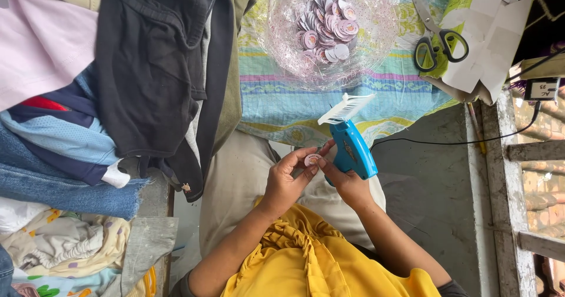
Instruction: The person uses scissors to trim a small decorative item and then uses a hot glue gun to attach it to the waistband of a pair of denim shorts. They repeat this process on a pair of patterned shorts and a yellow shirt, picking up each garment from a pile, applying glue, and pressing the decoration onto the fabric.
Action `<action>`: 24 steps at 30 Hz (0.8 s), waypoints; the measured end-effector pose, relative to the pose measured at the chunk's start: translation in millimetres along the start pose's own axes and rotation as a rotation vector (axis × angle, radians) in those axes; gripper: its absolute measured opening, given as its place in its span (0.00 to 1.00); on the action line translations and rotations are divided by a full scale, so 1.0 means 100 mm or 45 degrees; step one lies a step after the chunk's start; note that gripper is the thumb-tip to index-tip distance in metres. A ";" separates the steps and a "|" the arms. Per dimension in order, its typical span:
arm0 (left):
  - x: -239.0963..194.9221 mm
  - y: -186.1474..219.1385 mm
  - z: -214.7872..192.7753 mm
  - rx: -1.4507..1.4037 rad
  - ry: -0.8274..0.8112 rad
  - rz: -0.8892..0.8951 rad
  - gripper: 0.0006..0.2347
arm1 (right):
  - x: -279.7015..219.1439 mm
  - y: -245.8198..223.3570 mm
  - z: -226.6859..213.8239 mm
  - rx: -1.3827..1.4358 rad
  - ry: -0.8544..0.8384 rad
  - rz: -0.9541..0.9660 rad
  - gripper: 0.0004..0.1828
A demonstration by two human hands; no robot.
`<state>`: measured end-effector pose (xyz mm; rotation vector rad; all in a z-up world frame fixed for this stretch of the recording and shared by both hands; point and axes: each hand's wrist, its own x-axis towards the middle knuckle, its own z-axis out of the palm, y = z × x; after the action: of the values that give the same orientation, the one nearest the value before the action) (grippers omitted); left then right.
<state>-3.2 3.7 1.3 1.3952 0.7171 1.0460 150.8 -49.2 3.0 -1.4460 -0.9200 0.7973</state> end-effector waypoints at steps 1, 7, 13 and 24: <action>-0.01 0.01 0.00 -0.027 0.003 -0.026 0.15 | -0.01 -0.01 0.00 -0.004 0.011 0.047 0.18; 0.00 0.03 0.04 -0.111 -0.011 -0.100 0.10 | 0.02 0.04 -0.04 -0.018 -0.006 -0.011 0.17; 0.04 0.12 0.03 -0.111 -0.024 -0.120 0.05 | 0.02 -0.01 0.03 0.001 -0.024 -0.089 0.16; 0.06 0.18 -0.17 0.111 0.107 0.070 0.04 | 0.06 -0.21 -0.06 0.048 -0.158 -0.217 0.15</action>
<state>-18.8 14.1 18.4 1.4597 0.7980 1.1330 156.8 -46.0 24.9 -1.2770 -1.1015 0.7792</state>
